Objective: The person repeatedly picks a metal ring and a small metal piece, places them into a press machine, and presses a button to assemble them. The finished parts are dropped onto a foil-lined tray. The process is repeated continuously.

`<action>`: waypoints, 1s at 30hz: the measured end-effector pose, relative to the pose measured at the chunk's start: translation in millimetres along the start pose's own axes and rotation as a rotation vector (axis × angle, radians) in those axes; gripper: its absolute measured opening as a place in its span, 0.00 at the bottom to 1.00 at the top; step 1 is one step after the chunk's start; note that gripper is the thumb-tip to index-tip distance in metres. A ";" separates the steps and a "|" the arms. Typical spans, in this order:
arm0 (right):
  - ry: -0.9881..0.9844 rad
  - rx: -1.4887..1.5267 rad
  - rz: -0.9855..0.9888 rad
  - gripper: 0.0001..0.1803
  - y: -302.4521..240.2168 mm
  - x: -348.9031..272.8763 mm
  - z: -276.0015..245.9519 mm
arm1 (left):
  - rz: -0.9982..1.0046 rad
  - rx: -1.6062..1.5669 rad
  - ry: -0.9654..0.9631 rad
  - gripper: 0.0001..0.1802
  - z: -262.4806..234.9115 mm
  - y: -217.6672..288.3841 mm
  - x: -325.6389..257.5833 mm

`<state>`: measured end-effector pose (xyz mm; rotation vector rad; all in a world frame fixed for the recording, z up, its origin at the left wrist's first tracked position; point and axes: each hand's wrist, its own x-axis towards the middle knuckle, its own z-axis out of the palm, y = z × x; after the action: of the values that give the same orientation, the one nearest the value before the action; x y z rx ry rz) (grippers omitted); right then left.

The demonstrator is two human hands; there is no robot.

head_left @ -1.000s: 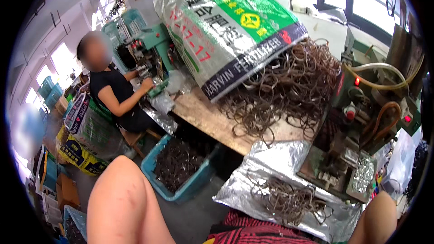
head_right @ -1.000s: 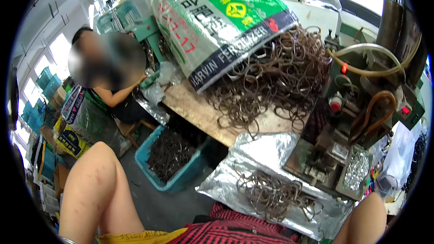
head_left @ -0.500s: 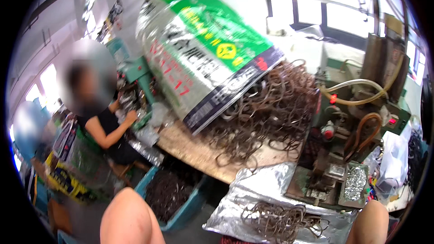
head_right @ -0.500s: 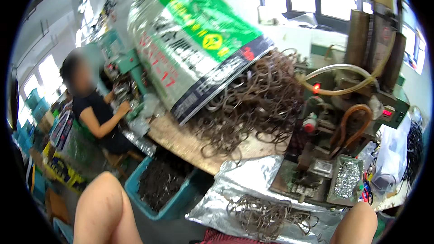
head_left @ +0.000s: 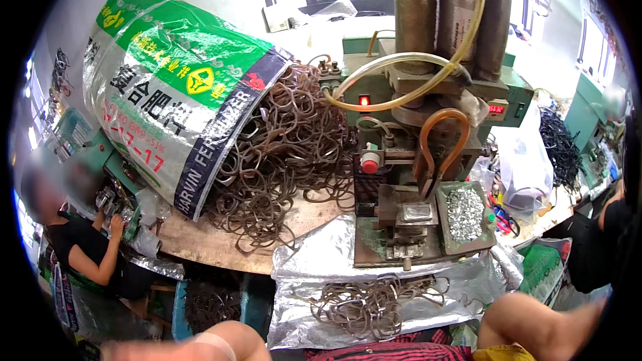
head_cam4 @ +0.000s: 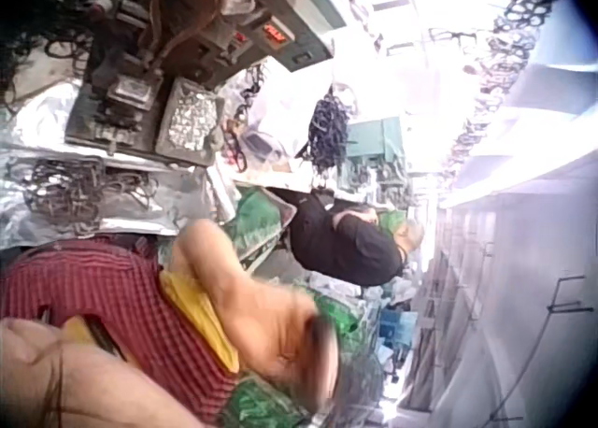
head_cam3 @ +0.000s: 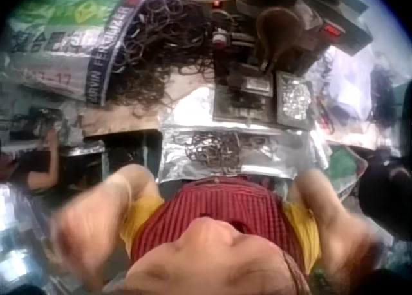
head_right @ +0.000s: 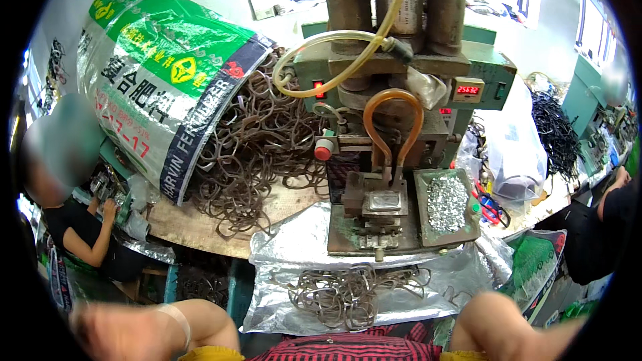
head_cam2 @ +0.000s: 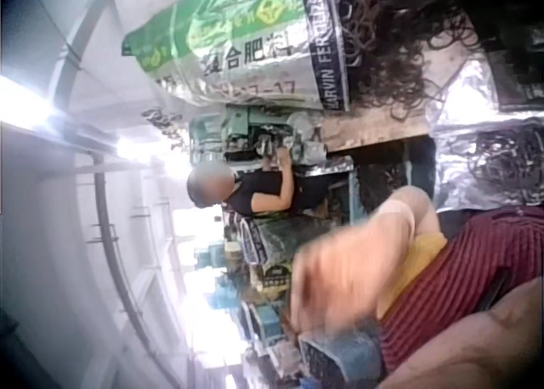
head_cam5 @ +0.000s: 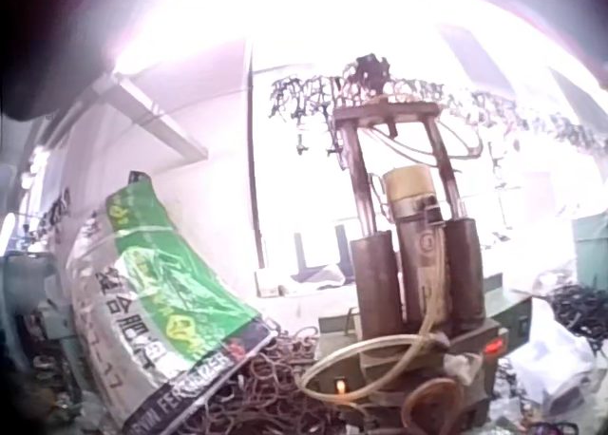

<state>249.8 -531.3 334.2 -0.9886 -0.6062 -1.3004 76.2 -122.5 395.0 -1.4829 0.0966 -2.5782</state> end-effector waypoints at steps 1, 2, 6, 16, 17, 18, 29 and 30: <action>0.039 -0.088 0.018 0.10 3.4 -8.7 -13.9 | -0.147 0.055 -0.142 0.12 6.1 -0.9 -24.3; 0.034 -0.194 0.118 0.10 11.8 -18.0 -24.6 | -0.374 -0.090 -0.373 0.09 26.2 -3.4 -59.8; -0.324 -0.327 0.814 0.09 70.9 -66.2 -8.1 | -0.130 -0.110 -1.131 0.14 98.0 -66.9 -193.7; -0.632 -1.008 0.354 0.08 112.0 -87.3 -52.7 | -0.120 -0.192 -1.323 0.06 129.8 -88.9 -211.6; -0.625 -0.994 0.438 0.09 108.9 -88.5 -58.8 | -0.477 -0.213 -1.296 0.05 121.4 -78.4 -195.6; -0.580 -0.965 0.639 0.08 101.2 -87.5 -61.5 | -0.846 -0.297 -1.157 0.07 108.0 -69.7 -198.9; -0.557 -0.318 0.411 0.07 119.0 -78.0 59.7 | -1.307 -0.719 -0.657 0.14 100.9 130.0 -213.6; -0.540 -0.297 0.426 0.06 118.0 -82.4 64.2 | -1.260 -0.731 -0.651 0.14 96.5 129.6 -213.9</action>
<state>356.6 -437.8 265.9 -1.6410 -0.5700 -0.7504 279.3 -210.1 243.6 -3.4823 0.0056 -2.6702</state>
